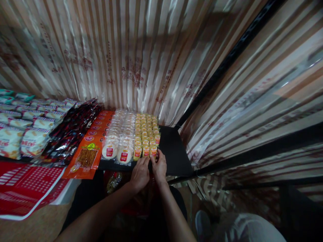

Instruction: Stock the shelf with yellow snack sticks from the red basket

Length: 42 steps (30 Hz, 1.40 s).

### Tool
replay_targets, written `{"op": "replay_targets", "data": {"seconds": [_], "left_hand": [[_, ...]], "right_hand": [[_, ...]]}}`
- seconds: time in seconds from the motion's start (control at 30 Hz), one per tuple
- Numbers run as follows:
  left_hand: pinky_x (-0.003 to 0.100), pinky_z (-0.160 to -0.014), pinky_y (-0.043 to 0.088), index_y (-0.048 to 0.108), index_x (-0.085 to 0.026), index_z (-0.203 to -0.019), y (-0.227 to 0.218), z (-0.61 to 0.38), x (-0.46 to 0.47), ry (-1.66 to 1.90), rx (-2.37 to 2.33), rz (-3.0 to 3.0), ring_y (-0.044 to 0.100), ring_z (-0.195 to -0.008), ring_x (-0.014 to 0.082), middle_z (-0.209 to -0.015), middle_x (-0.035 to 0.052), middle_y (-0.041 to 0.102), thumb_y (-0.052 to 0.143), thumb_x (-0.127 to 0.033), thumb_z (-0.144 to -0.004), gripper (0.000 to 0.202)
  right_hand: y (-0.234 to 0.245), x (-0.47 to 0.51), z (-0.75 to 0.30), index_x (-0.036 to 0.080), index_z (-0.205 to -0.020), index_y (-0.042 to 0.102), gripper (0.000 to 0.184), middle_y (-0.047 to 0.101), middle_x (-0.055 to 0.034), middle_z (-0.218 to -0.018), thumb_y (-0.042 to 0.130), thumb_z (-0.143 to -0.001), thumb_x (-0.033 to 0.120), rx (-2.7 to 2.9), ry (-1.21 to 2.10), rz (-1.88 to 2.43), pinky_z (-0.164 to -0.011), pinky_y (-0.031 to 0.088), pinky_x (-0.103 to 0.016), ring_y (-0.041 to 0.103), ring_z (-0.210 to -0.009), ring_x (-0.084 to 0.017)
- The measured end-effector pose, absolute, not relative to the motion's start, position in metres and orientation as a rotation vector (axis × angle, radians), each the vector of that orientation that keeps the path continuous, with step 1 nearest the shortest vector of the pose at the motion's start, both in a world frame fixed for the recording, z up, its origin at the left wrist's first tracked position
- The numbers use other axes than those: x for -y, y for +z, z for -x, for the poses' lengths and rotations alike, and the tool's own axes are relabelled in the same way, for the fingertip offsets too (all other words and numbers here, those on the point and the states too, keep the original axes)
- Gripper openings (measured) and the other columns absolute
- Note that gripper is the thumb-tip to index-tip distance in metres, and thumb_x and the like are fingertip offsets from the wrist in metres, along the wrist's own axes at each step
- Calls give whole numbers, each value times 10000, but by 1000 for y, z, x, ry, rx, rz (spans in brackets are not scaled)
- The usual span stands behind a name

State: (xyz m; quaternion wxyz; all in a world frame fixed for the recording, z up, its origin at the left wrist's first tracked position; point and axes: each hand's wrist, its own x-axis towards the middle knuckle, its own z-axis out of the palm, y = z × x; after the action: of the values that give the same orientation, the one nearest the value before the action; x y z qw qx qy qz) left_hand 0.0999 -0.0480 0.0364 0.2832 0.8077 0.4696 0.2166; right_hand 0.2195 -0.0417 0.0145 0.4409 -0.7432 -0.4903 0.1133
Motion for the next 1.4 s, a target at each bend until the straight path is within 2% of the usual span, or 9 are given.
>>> {"op": "replay_targets", "data": {"seconds": [0.27, 0.5, 0.8, 1.07, 1.27, 1.4], "left_hand": [[377, -1067, 305, 444, -100, -1268, 35, -97, 47, 552, -1180, -2189, 401, -1227, 215, -1322, 125, 460, 337, -67, -766, 515], [419, -1083, 278, 442, -74, -1265, 24, -99, 43, 591, -1184, -2239, 322, -1291, 233, -1377, 150, 388, 329, -82, -790, 488], [418, -1076, 299, 473, -85, -1227, 4, -94, 45, 674, -1118, -2404, 306, -1302, 229, -1368, 141, 405, 313, -143, -853, 412], [449, -1030, 335, 532, -86, -1156, 4, -83, 50, 758, -1382, -2412, 412, -1190, 281, -1230, 172, 497, 354, -133, -814, 388], [474, -971, 387, 500, -47, -1145, 2, -90, 46, 901, -1396, -2400, 437, -1123, 279, -1140, 168, 521, 374, -73, -750, 415], [432, -963, 393, 514, -68, -1128, 10, -85, 49, 904, -1293, -2372, 441, -1084, 250, -1137, 143, 509, 387, -76, -751, 397]], "right_hand": [[10, 43, -217, 121, -1151, 528, 433, 570, -139, -1001, 442, -811, 376, 1202, 328, 1815, -710, 498, -315, 572, -762, -177], [8, 38, -217, 132, -1168, 517, 436, 574, -138, -1013, 434, -815, 374, 1211, 300, 1801, -707, 498, -312, 579, -745, -171], [1, 36, -218, 109, -1152, 523, 445, 556, -159, -1039, 410, -832, 397, 1276, 257, 1843, -750, 487, -335, 568, -797, -189], [-1, 36, -215, 121, -1176, 508, 444, 560, -156, -1046, 385, -845, 390, 1253, 253, 1846, -699, 490, -321, 566, -764, -182], [0, 38, -215, 113, -1140, 530, 425, 568, -147, -1012, 397, -842, 385, 1277, 229, 1828, -711, 492, -330, 562, -761, -177], [3, 38, -216, 113, -1196, 484, 452, 539, -157, -1070, 410, -836, 376, 1277, 237, 1779, -720, 493, -323, 559, -838, -182]]}}
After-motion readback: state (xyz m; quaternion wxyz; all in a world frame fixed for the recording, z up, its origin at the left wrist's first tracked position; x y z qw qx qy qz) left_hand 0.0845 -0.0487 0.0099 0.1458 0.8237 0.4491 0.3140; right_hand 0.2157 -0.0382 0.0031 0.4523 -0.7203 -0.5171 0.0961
